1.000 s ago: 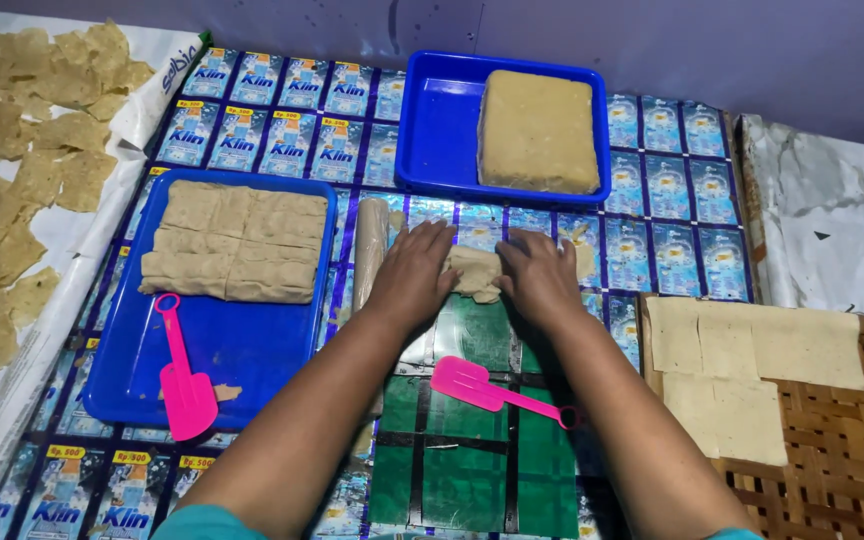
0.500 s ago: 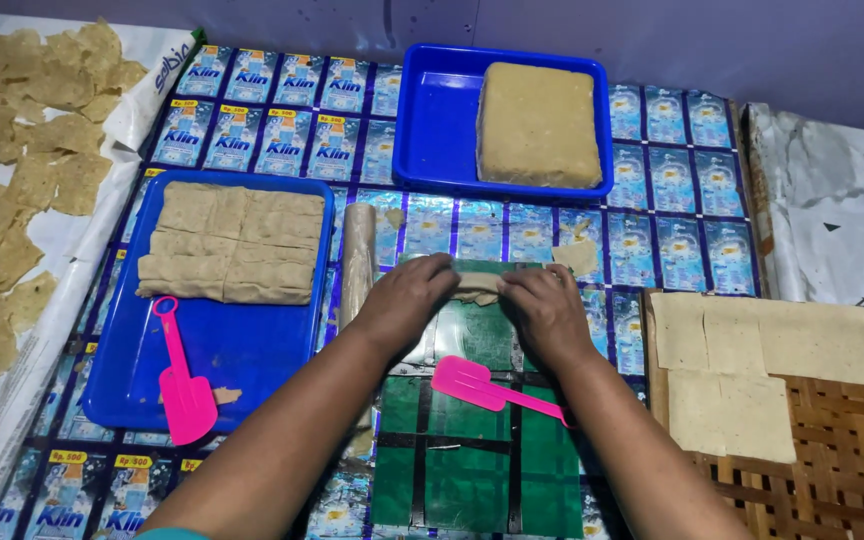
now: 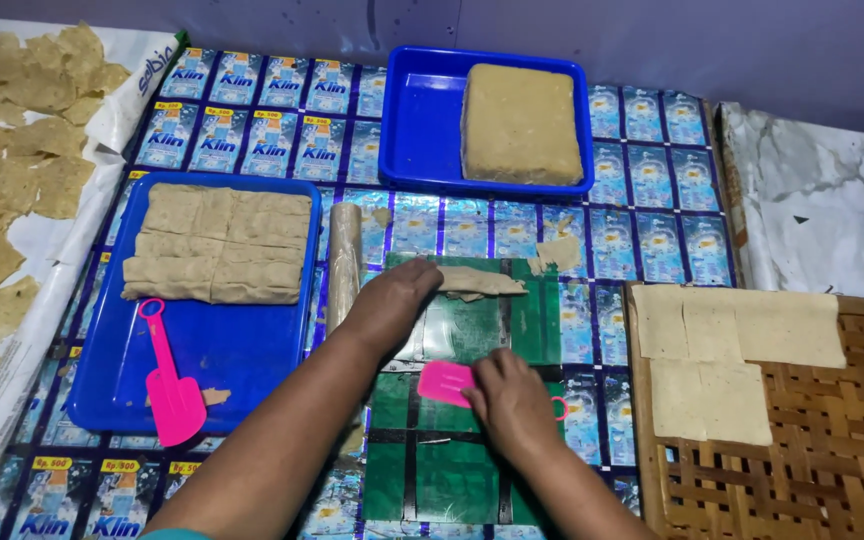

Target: Cutting and rolling dough sheets on a flat surface using a scraper and rolling pin.

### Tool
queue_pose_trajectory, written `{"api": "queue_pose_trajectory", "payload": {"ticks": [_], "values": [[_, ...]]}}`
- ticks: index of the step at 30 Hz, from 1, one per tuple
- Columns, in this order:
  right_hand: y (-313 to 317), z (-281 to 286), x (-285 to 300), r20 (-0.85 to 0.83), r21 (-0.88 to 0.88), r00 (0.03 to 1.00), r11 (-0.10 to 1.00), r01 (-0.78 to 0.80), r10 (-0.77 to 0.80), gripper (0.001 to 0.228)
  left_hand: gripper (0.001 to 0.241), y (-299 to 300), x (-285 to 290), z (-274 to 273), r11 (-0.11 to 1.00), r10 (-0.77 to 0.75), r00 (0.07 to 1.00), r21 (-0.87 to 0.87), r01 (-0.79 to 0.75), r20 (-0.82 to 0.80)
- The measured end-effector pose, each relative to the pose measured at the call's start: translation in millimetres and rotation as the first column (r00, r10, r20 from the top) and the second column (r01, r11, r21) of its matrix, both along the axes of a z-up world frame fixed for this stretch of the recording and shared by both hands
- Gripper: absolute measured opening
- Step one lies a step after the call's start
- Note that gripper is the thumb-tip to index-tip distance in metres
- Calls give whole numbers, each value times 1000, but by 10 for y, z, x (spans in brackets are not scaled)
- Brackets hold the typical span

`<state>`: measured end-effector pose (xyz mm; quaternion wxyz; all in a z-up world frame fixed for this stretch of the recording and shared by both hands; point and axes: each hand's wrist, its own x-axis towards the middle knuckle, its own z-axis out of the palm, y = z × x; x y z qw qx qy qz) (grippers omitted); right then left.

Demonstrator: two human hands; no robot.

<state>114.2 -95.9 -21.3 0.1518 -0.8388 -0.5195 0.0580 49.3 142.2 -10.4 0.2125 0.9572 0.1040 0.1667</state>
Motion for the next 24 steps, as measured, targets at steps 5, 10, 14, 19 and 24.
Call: {"api": "queue_pose_trajectory", "payload": {"ticks": [5, 10, 14, 19, 24], "values": [[-112, 93, -231, -178, -12, 983, 999, -40, 38, 16, 91, -94, -211, -67, 949, 281, 953, 185, -257, -117], [-6, 362, 35, -341, -50, 940, 999, 6, -23, 16, 114, -200, -653, -167, 764, 643, 710, 183, -618, -286], [177, 565, 450, -204, 73, 979, 997, 24, -9, 13, 89, -233, -882, -99, 838, 504, 769, 7, -545, -393], [452, 1030, 845, 276, 456, 961, 879, -140, 10, 21, 76, -254, -729, 704, 974, 181, 917, -62, -216, -356], [768, 449, 1277, 513, 294, 851, 908, -297, 112, 47, 66, -45, -144, 690, 989, -128, 942, -110, 99, -311]]}}
